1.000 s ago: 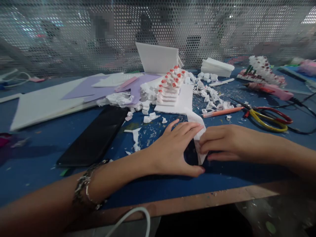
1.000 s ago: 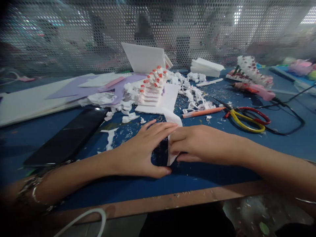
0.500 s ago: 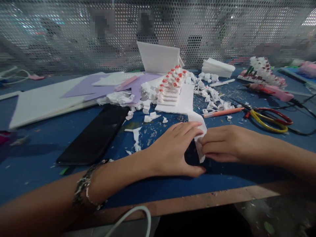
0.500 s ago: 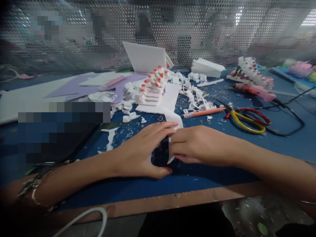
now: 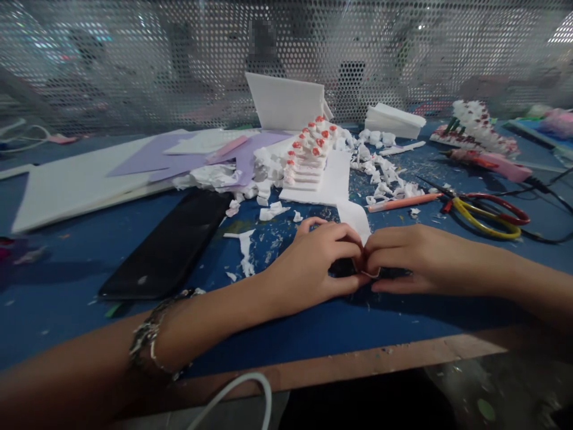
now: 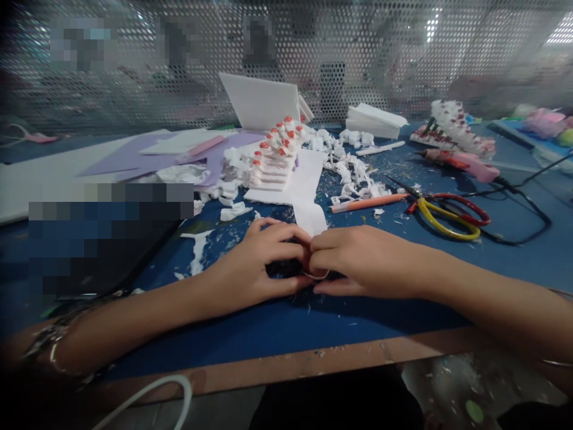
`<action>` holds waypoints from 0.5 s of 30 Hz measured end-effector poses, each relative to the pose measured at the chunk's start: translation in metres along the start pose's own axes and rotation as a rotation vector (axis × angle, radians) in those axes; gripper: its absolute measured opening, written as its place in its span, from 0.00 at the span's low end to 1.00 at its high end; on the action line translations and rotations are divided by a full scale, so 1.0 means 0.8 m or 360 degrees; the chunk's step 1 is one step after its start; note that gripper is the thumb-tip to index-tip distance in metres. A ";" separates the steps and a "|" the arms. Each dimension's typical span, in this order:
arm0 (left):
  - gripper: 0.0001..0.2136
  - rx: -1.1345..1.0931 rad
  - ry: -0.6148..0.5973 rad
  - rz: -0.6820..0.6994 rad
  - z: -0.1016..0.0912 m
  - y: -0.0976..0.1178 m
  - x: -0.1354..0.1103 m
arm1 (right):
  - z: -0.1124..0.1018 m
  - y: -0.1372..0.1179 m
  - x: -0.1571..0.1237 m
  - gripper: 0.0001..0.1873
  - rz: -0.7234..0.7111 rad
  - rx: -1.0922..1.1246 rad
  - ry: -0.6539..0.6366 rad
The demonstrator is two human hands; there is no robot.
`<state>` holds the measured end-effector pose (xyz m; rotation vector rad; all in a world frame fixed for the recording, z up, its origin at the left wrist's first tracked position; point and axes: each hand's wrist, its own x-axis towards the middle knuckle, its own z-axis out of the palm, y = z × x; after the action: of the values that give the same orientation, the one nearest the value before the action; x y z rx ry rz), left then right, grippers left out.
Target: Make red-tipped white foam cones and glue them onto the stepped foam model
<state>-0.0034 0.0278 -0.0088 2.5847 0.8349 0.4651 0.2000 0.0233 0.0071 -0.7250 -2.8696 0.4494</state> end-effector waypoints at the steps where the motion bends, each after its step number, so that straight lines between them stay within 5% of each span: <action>1: 0.03 -0.0019 0.0005 -0.0011 0.000 0.000 0.000 | 0.000 0.000 0.001 0.09 0.0014 0.0009 0.0000; 15: 0.06 -0.0075 0.0086 0.0021 -0.003 0.003 0.004 | 0.004 0.005 0.006 0.10 0.0113 0.0205 0.0111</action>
<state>-0.0009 0.0282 -0.0054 2.5460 0.8157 0.5544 0.1966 0.0282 0.0035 -0.8046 -2.7276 0.5998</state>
